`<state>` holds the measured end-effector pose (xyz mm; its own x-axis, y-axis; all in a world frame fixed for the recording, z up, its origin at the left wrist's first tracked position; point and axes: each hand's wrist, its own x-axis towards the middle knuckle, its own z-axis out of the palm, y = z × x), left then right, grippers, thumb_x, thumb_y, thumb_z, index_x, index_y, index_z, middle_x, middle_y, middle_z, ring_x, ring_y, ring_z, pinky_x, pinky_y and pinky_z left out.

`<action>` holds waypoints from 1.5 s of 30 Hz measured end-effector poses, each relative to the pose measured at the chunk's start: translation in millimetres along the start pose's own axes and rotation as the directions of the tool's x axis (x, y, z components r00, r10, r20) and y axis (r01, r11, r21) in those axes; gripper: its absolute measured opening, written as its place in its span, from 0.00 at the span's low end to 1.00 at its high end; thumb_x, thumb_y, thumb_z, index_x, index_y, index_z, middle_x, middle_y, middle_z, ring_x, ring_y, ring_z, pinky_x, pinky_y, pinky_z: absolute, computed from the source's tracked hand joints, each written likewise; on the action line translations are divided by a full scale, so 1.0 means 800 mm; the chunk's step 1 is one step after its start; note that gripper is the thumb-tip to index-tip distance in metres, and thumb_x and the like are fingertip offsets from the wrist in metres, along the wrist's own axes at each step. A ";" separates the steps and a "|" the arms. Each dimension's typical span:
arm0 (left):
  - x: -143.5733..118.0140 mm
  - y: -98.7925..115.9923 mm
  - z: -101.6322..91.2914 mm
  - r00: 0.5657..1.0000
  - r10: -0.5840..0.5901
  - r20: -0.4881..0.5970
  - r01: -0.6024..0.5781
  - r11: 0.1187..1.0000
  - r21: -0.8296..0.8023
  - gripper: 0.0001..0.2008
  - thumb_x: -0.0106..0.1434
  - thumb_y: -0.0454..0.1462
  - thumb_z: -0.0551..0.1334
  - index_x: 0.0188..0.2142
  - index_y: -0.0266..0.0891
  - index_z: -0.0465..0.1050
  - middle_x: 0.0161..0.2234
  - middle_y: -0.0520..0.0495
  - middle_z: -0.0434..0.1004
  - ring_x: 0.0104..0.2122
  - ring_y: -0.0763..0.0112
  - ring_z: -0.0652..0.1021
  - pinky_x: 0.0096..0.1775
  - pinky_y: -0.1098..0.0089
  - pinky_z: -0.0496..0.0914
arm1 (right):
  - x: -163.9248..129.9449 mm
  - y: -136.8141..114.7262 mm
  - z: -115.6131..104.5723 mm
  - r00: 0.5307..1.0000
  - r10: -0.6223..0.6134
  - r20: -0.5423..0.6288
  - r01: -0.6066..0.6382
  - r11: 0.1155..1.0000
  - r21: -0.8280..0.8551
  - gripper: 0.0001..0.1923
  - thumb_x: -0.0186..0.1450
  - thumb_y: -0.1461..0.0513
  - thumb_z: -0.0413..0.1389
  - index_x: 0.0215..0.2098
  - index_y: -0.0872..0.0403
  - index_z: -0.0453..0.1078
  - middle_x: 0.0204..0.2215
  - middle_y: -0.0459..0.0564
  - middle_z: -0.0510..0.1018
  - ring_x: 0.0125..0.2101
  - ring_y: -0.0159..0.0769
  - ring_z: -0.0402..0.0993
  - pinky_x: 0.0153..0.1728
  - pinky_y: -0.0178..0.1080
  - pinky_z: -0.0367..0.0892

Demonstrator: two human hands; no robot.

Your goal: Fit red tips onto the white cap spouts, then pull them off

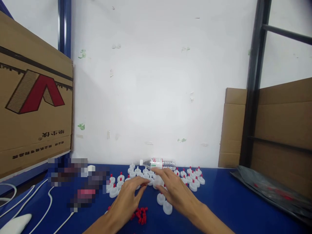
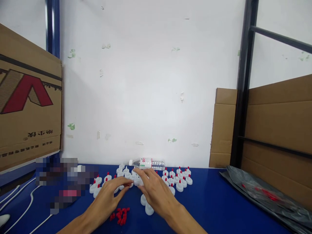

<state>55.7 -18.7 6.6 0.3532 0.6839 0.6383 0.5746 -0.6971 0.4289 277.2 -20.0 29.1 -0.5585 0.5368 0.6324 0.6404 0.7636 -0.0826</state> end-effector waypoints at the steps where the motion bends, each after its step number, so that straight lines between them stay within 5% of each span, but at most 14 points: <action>1: 0.000 0.003 -0.002 0.999 -0.002 -0.033 0.001 1.000 -0.012 0.10 0.71 0.34 0.58 0.45 0.44 0.79 0.42 0.47 0.85 0.41 0.62 0.83 0.46 0.65 0.75 | -0.001 -0.003 0.001 0.999 -0.025 0.021 0.025 1.000 -0.002 0.40 0.67 0.71 0.59 0.70 0.42 0.49 0.53 0.53 0.75 0.52 0.46 0.74 0.51 0.48 0.75; 13: -0.002 0.014 -0.008 0.970 0.043 -0.239 -0.075 0.989 -0.130 0.06 0.70 0.38 0.63 0.39 0.45 0.80 0.39 0.50 0.86 0.40 0.63 0.84 0.45 0.69 0.75 | -0.004 -0.007 0.009 0.992 -0.119 0.031 0.120 0.992 -0.036 0.39 0.70 0.68 0.58 0.72 0.47 0.45 0.52 0.54 0.78 0.49 0.46 0.75 0.49 0.48 0.74; 18: -0.001 0.014 -0.009 0.971 0.064 -0.229 -0.100 0.984 -0.146 0.06 0.70 0.39 0.64 0.38 0.45 0.80 0.38 0.52 0.86 0.40 0.64 0.84 0.44 0.70 0.75 | -0.005 -0.004 0.011 0.984 -0.176 0.024 0.176 0.984 -0.033 0.40 0.70 0.69 0.58 0.73 0.47 0.43 0.51 0.54 0.78 0.49 0.46 0.75 0.49 0.48 0.75; 29: -0.001 0.016 -0.012 0.999 0.038 0.003 -0.038 0.998 -0.051 0.14 0.74 0.40 0.53 0.36 0.43 0.77 0.34 0.47 0.81 0.37 0.60 0.80 0.42 0.64 0.72 | -0.003 -0.020 0.007 0.955 -0.295 -0.022 0.286 0.939 -0.194 0.32 0.71 0.73 0.49 0.71 0.54 0.51 0.51 0.59 0.77 0.51 0.46 0.75 0.50 0.47 0.75; 37: -0.001 0.030 -0.018 0.987 -0.060 0.147 0.062 0.998 -0.013 0.17 0.77 0.42 0.47 0.40 0.43 0.73 0.38 0.48 0.79 0.40 0.61 0.77 0.46 0.63 0.70 | -0.003 -0.026 0.010 0.973 -0.230 0.020 0.231 0.972 -0.045 0.32 0.68 0.74 0.49 0.68 0.51 0.55 0.52 0.56 0.76 0.53 0.44 0.72 0.53 0.45 0.72; 41: 0.006 0.017 -0.029 0.975 0.050 0.217 -0.086 0.984 0.157 0.17 0.78 0.38 0.46 0.41 0.41 0.72 0.41 0.46 0.77 0.42 0.60 0.74 0.48 0.60 0.66 | 0.000 -0.001 0.000 0.995 -0.101 0.002 0.100 0.992 0.081 0.12 0.72 0.65 0.52 0.52 0.48 0.68 0.46 0.50 0.79 0.46 0.42 0.75 0.50 0.46 0.70; 45: 0.008 0.002 -0.043 0.925 0.136 0.354 -0.211 0.960 0.182 0.13 0.75 0.32 0.51 0.41 0.42 0.75 0.40 0.46 0.77 0.42 0.60 0.73 0.45 0.63 0.65 | 0.002 0.049 -0.011 0.986 0.141 -0.085 -0.132 0.986 0.103 0.12 0.76 0.61 0.44 0.51 0.50 0.68 0.46 0.53 0.79 0.47 0.42 0.76 0.50 0.44 0.68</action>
<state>33.8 -22.8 33.2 0.6664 0.6142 0.4227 0.6118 -0.7745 0.1610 305.7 7.5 33.5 -0.4157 0.6068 0.6775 0.6509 0.7188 -0.2444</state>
